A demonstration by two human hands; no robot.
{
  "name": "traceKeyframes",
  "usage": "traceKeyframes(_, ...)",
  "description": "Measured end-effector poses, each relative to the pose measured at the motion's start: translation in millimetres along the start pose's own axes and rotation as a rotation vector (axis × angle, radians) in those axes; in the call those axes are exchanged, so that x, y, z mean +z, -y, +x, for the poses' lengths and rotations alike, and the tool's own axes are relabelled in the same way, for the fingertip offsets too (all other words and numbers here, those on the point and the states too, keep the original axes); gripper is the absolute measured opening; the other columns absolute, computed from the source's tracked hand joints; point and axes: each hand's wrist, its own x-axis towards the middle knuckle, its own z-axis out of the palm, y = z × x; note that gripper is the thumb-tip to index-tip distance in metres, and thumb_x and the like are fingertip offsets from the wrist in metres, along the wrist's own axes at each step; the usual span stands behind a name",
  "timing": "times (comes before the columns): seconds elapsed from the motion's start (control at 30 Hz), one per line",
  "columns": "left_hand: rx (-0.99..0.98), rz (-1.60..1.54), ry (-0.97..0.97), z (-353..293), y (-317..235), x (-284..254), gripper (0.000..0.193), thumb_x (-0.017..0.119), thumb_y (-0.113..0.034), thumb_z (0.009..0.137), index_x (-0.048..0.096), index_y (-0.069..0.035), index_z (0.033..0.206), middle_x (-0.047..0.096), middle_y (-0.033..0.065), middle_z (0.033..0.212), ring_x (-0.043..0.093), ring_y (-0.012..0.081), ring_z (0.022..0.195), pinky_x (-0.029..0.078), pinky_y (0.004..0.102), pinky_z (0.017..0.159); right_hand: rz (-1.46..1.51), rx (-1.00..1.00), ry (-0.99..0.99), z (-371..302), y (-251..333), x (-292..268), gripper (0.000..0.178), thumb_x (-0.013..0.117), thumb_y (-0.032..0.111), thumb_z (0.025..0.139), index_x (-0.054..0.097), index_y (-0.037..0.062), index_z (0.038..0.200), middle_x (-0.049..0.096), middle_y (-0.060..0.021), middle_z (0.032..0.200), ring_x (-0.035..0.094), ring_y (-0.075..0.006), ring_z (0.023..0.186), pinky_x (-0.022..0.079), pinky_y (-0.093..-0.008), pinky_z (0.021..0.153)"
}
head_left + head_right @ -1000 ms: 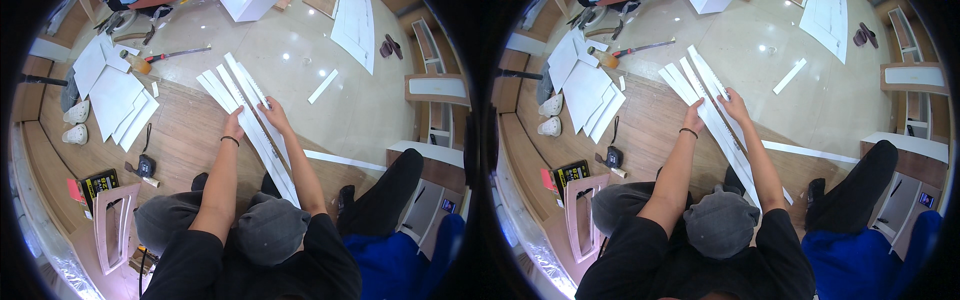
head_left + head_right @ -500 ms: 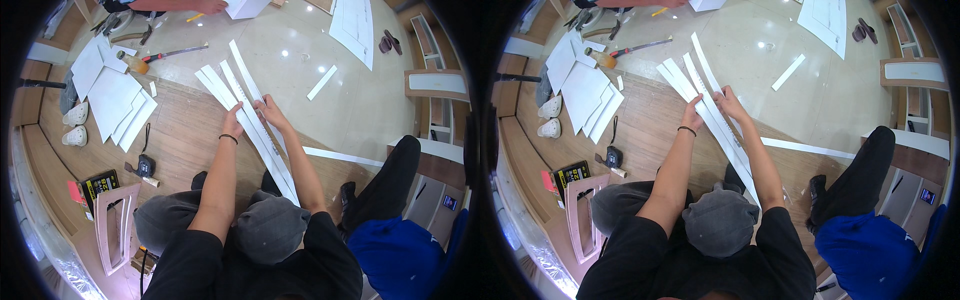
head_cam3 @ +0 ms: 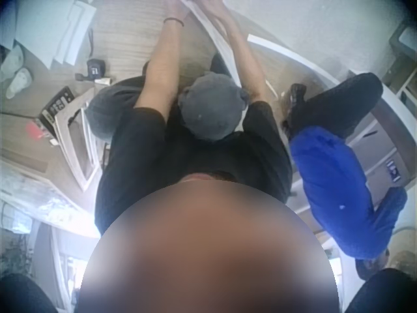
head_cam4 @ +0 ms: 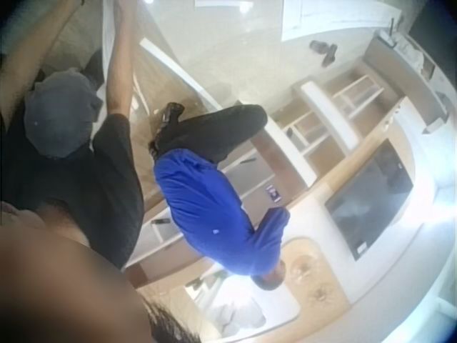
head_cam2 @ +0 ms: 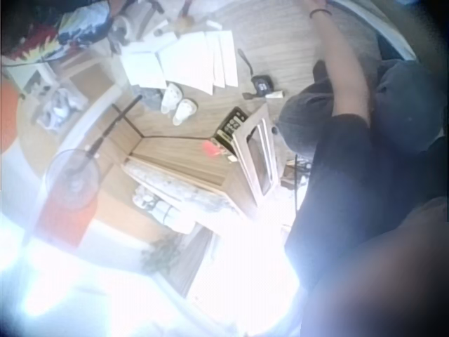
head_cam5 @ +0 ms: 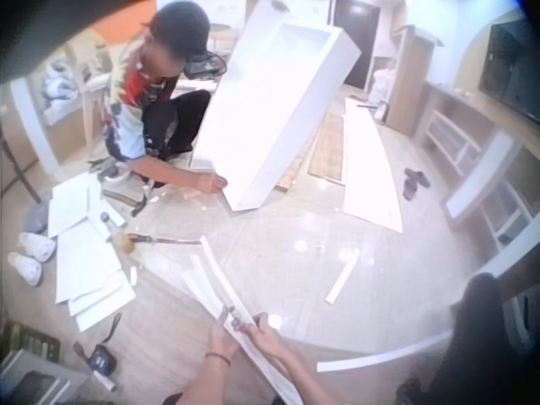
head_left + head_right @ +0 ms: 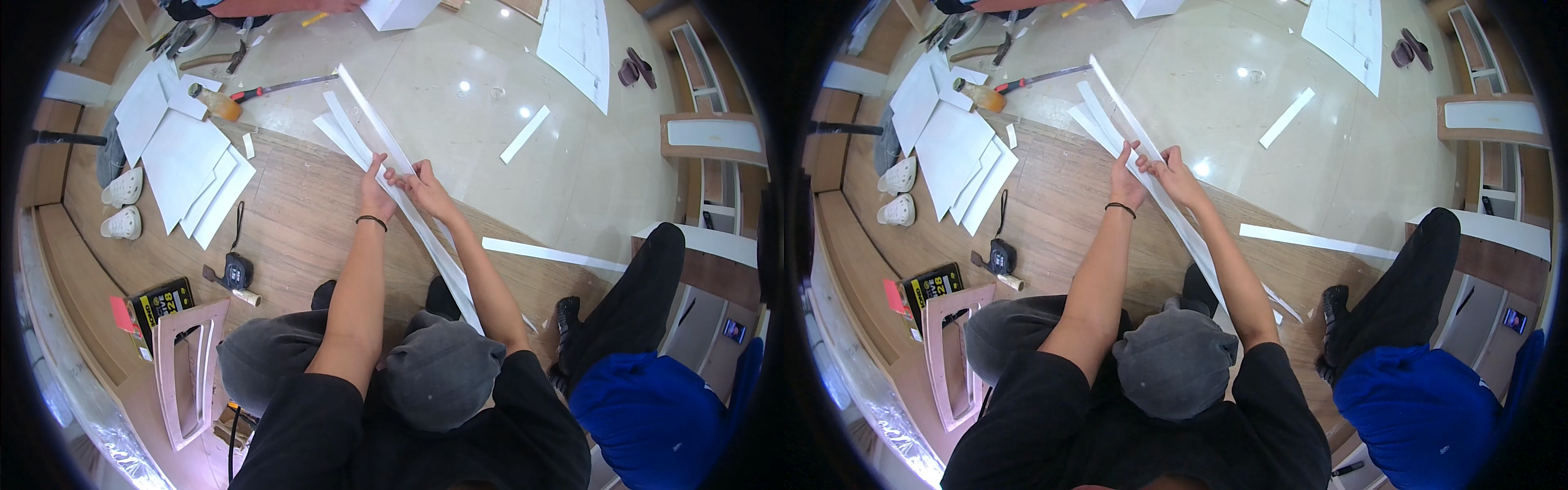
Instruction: The person assembles white furniture components on the floor, handling trim strips and panels, using a utility knife and a file to cut and smooth edges. They position pieces, cut along marked lines, and file the edges of a white panel while other people work nearby.
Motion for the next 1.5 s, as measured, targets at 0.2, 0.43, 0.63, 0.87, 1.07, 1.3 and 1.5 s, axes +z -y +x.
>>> traceKeyframes(0.2, -0.029, -0.026, 0.019, 0, 0, 2, 0.044, 0.048, -0.04, 0.099, 0.05, -0.001, 0.118, 0.056, 0.007, 0.082, 0.055, 0.0206, 0.081, 0.047, 0.0355, 0.08, -0.181, -0.036, -0.024, -1, -3, 4, 0.042, 0.044, 0.018, 0.095, 0.035, -0.0071, 0.127, 0.05, -0.0237, 0.116, 0.053, -0.0323, 0.108, 0.041, -0.0381, 0.1)
traceKeyframes(0.43, 0.023, 0.144, 0.041, 0, 2, 3, 0.041, 0.053, -0.032, 0.098, 0.049, 0.0, 0.123, 0.061, 0.0179, 0.114, 0.057, 0.0313, 0.113, 0.045, 0.0434, 0.1, -0.502, -0.208, -0.068, -13, 8, 17, 0.046, 0.047, 0.016, 0.091, 0.044, -0.0095, 0.13, 0.047, -0.0311, 0.117, 0.049, -0.0449, 0.108, 0.039, -0.0474, 0.1)
traceKeyframes(0.63, 0.002, 0.162, -0.017, 6, 5, -3, 0.046, 0.051, -0.039, 0.098, 0.049, 0.0, 0.123, 0.059, 0.0142, 0.101, 0.058, 0.0341, 0.106, 0.048, 0.0468, 0.09, -0.43, -0.021, -0.244, -16, 32, 3, 0.029, 0.045, 0.017, 0.094, 0.05, -0.0051, 0.111, 0.054, -0.0231, 0.099, 0.057, -0.0384, 0.092, 0.048, -0.0442, 0.082)
traceKeyframes(0.87, -0.062, -0.032, 0.073, -13, -6, 7, 0.061, 0.04, -0.056, 0.097, 0.049, 0.0, 0.12, 0.055, 0.0125, 0.1, 0.057, 0.0326, 0.102, 0.048, 0.0491, 0.082, 0.143, 0.177, 0.02, 7, 40, -19, 0.029, 0.047, 0.025, 0.099, 0.055, -0.0018, 0.107, 0.063, -0.0095, 0.082, 0.062, -0.017, 0.078, 0.05, -0.0331, 0.075)
traceKeyframes(1.07, 0.008, 0.01, 0.117, -15, -8, 17, 0.06, 0.046, -0.055, 0.096, 0.047, -0.005, 0.128, 0.055, 0.0103, 0.114, 0.053, 0.0286, 0.11, 0.045, 0.0467, 0.092, 0.132, 0.017, -0.013, 19, 27, -17, 0.023, 0.065, 0.019, 0.091, 0.059, 0.0022, 0.105, 0.066, -0.0088, 0.082, 0.061, -0.014, 0.077, 0.049, -0.03, 0.072)
traceKeyframes(1.3, -0.232, 0.07, 0.042, -14, 4, 2, 0.063, 0.063, -0.047, 0.091, 0.044, -0.008, 0.136, 0.054, 0.0093, 0.13, 0.05, 0.0265, 0.12, 0.038, 0.0455, 0.105, 0.09, -0.092, -0.179, 65, 42, 25, 0.022, 0.065, 0.017, 0.089, 0.061, 0.0029, 0.105, 0.067, -0.0176, 0.094, 0.065, -0.0245, 0.085, 0.052, -0.0365, 0.075)
traceKeyframes(1.5, -0.137, 0.288, 0.049, 5, 1, -16, 0.032, 0.06, -0.039, 0.095, 0.054, -0.008, 0.103, 0.053, 0.0009, 0.086, 0.053, 0.0156, 0.083, 0.046, 0.0341, 0.083, -0.565, -0.363, -0.423, -7, 11, -47, 0.031, 0.055, 0.004, 0.085, 0.059, 0.0027, 0.116, 0.057, -0.0192, 0.115, 0.055, -0.0352, 0.111, 0.045, -0.0424, 0.096)
